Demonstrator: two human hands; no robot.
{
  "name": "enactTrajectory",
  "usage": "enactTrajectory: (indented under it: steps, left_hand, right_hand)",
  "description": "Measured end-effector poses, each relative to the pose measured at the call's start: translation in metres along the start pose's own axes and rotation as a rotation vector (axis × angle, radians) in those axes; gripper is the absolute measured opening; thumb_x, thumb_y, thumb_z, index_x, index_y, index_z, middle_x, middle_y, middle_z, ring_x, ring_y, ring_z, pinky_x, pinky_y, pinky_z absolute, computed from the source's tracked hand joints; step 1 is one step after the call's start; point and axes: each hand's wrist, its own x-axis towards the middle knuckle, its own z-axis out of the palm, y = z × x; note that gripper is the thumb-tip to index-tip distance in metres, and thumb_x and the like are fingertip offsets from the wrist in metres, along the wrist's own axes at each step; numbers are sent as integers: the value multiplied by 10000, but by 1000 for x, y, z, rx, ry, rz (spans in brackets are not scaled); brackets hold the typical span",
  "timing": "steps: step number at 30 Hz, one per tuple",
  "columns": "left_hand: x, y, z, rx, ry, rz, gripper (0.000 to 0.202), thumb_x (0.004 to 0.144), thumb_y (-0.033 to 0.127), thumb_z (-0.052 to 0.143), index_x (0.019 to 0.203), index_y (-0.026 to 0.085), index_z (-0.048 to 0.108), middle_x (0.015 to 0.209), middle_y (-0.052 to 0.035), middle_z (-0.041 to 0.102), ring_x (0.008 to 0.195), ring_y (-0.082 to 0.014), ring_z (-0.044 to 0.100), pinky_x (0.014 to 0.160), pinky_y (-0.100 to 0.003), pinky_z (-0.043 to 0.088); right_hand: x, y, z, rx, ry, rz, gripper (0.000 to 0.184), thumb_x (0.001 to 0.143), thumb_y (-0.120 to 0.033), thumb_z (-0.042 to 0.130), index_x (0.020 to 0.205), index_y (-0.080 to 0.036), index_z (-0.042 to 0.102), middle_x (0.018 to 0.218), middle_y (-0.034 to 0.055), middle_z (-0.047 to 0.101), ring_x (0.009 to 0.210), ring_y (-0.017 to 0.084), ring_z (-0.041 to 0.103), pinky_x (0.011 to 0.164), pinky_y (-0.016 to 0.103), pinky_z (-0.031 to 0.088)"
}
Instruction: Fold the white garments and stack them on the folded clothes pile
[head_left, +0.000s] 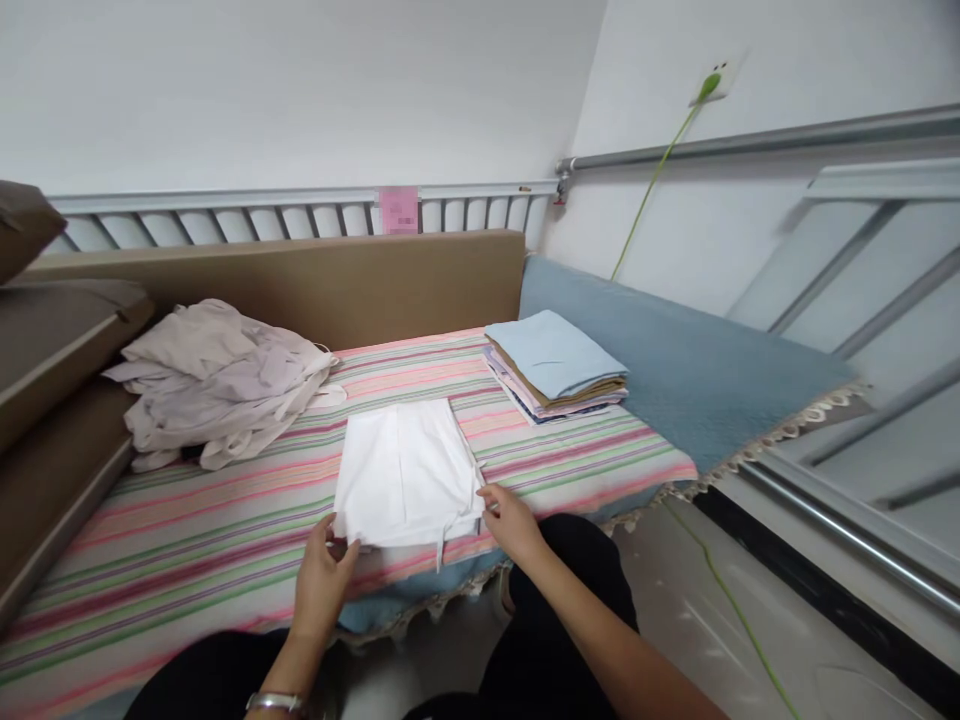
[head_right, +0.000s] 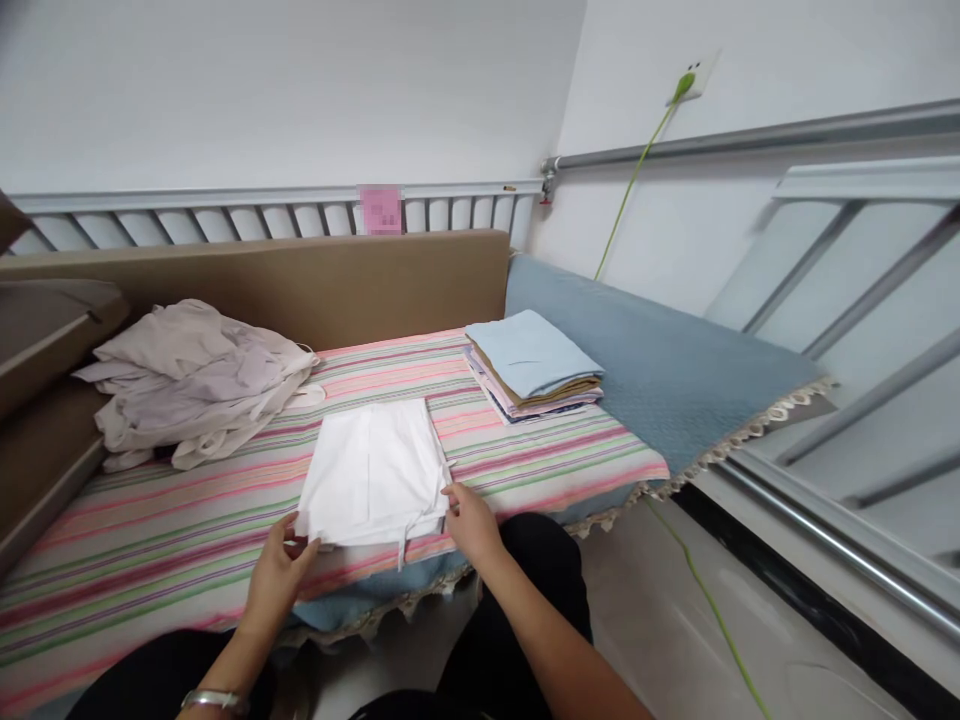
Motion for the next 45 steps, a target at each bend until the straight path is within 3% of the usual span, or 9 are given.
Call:
enactTrajectory:
  steps: [5, 12, 19, 23, 26, 32, 37, 40, 45]
  left_hand:
    - [-1, -1, 3, -124, 46, -55, 619, 581, 425, 611, 1121, 155, 479, 696, 19, 549, 559, -163, 555, 587, -333, 467]
    - [-10, 3, 5, -417, 72, -223, 587, 595, 375, 597, 1112, 138, 454, 652, 27, 553, 554, -122, 533, 553, -267, 442]
    - [-5, 15, 6, -455, 78, -356, 576, 592, 322, 650, 1103, 130, 463, 610, 39, 541, 461, -92, 506, 469, -240, 420]
    - [-5, 12, 9, -477, 62, -336, 615, 566, 243, 641, 1136, 127, 443, 536, 79, 489, 432, -83, 478, 449, -218, 397]
    - [-5, 12, 7, -495, 76, -355, 612, 560, 290, 638, 1120, 126, 454, 542, 73, 499, 450, -93, 494, 461, -225, 403]
    - [1, 8, 1, -469, 115, -170, 666, 579, 397, 634, 1173, 137, 483, 534, 74, 493, 493, -102, 490, 534, -253, 422]
    - [4, -7, 0, -350, 88, -213, 589, 557, 434, 620, 1061, 130, 593, 523, 57, 499, 475, -108, 442, 499, -259, 373]
    - [6, -16, -1, -269, 64, -220, 466, 562, 412, 603, 940, 144, 645, 589, 25, 568, 507, -120, 470, 540, -277, 394]
    - [11, -25, -1, -209, 30, -236, 435, 577, 436, 600, 903, 153, 654, 640, -5, 623, 581, -168, 555, 609, -316, 440]
  right_hand:
    - [-2, -4, 6, -5, 24, 7, 260, 711, -182, 464, 943, -208, 579, 826, 25, 614, 700, 153, 575, 679, 272, 442]
    - [-4, -10, 1, -15, 39, -28, 171, 760, -300, 446, 835, -218, 576, 817, 33, 643, 742, 186, 587, 670, 283, 428]
    - [-2, -1, 3, 179, 31, 56, 192, 741, -365, 471, 813, -213, 563, 751, 20, 639, 635, 174, 607, 613, 279, 453]
    - [1, 2, 6, 329, 4, 148, 202, 710, -380, 480, 793, -204, 535, 741, 10, 617, 598, 169, 613, 595, 285, 462]
    - [1, 6, 8, 371, -23, 180, 184, 697, -364, 480, 768, -199, 520, 707, -1, 599, 583, 165, 605, 588, 284, 463]
    - [-1, 8, 7, 234, 20, 27, 139, 738, -313, 450, 743, -204, 537, 673, 5, 602, 660, 169, 584, 639, 277, 455]
    - [-3, 9, 6, 161, -6, -10, 99, 720, -246, 454, 708, -203, 542, 665, 10, 612, 670, 172, 583, 650, 278, 449]
    - [-1, 7, 6, 261, -37, 78, 70, 692, -239, 479, 697, -199, 537, 650, 2, 610, 653, 165, 591, 636, 275, 461]
    - [3, -8, 3, 607, -18, 461, 233, 723, -420, 502, 806, -204, 525, 716, 6, 623, 591, 143, 609, 511, 246, 474]
